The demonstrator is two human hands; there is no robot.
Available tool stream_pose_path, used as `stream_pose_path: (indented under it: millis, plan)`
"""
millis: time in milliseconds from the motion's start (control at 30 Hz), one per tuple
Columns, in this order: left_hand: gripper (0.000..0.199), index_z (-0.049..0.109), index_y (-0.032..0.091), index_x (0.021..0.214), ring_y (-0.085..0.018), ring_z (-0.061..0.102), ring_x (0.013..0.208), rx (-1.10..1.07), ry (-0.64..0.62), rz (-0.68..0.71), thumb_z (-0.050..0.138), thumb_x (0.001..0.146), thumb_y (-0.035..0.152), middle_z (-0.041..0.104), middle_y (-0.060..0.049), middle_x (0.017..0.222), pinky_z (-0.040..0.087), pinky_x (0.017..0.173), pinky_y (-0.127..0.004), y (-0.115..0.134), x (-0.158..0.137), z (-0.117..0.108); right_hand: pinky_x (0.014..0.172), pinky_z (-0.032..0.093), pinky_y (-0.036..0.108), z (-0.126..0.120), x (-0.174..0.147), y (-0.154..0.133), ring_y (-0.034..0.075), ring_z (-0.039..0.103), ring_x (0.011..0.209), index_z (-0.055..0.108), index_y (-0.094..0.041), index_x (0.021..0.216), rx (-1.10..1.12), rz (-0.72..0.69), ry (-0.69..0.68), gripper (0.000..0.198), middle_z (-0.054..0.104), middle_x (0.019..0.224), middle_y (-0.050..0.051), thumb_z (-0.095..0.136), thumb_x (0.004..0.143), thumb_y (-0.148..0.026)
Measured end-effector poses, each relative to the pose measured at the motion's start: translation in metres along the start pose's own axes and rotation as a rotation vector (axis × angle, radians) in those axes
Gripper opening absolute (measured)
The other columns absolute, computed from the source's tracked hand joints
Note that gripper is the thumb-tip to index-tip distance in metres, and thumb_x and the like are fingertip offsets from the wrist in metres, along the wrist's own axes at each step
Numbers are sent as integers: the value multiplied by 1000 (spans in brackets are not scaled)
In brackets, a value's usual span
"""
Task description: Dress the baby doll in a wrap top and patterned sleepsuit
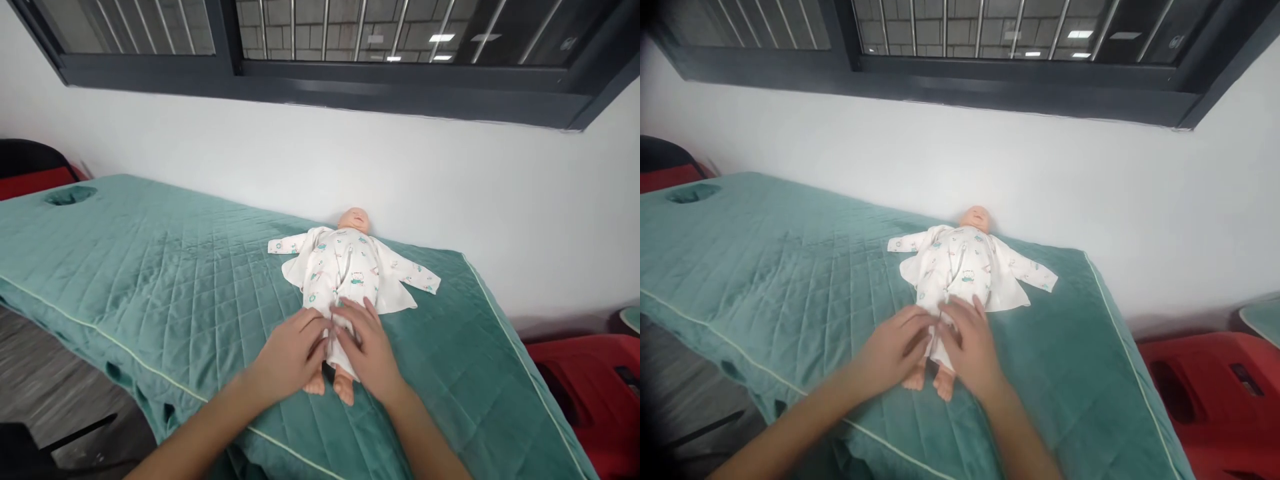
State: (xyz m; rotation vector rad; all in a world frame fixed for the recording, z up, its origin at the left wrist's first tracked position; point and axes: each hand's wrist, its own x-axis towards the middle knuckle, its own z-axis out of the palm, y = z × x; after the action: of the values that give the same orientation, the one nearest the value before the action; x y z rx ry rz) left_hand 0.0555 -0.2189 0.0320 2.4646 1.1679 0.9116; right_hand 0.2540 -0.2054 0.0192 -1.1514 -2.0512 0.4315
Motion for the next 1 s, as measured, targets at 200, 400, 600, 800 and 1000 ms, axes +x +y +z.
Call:
stream_pose_path:
  millis: [200, 400, 600, 800, 1000]
  plan:
    - [28, 62, 21, 109, -21, 55, 103, 54, -164, -44, 44, 91, 8, 60, -7, 112, 50, 91, -36, 10, -30, -7, 122, 18, 54, -12, -34, -29, 21, 54, 126, 63, -28, 104, -91, 21, -205, 12, 71, 106, -2, 56, 96, -22]
    - [27, 61, 21, 110, -23, 58, 97, 295, -190, -42, 49, 91, 7, 62, -7, 109, 52, 84, -38, 9, -39, 2, 118, 23, 58, -6, -17, -41, 23, 59, 108, 66, -22, 91, -343, -40, -295, 16, 68, 92, 2, 54, 93, -12]
    - [30, 62, 20, 111, -20, 62, 94, 265, -38, -41, 44, 92, 6, 65, -7, 108, 54, 81, -34, -3, -40, 12, 115, 30, 56, 3, -4, -42, 24, 60, 98, 68, -17, 90, -446, -76, -349, 13, 67, 89, 6, 59, 85, -9]
    - [26, 61, 22, 91, -16, 62, 87, -37, 128, -158, 46, 80, 3, 64, -4, 96, 54, 79, -31, 2, -29, 15, 114, 32, 53, 8, -2, -43, 22, 60, 92, 63, -20, 89, -364, -71, -282, 14, 65, 87, 3, 54, 88, -10]
    - [19, 60, 24, 90, -16, 63, 84, -157, 224, -142, 45, 86, 13, 64, -4, 95, 55, 75, -31, 12, -34, 3, 111, 36, 47, 0, -10, -54, 17, 58, 87, 55, -22, 88, -223, -114, -158, 17, 61, 88, -1, 52, 85, -6]
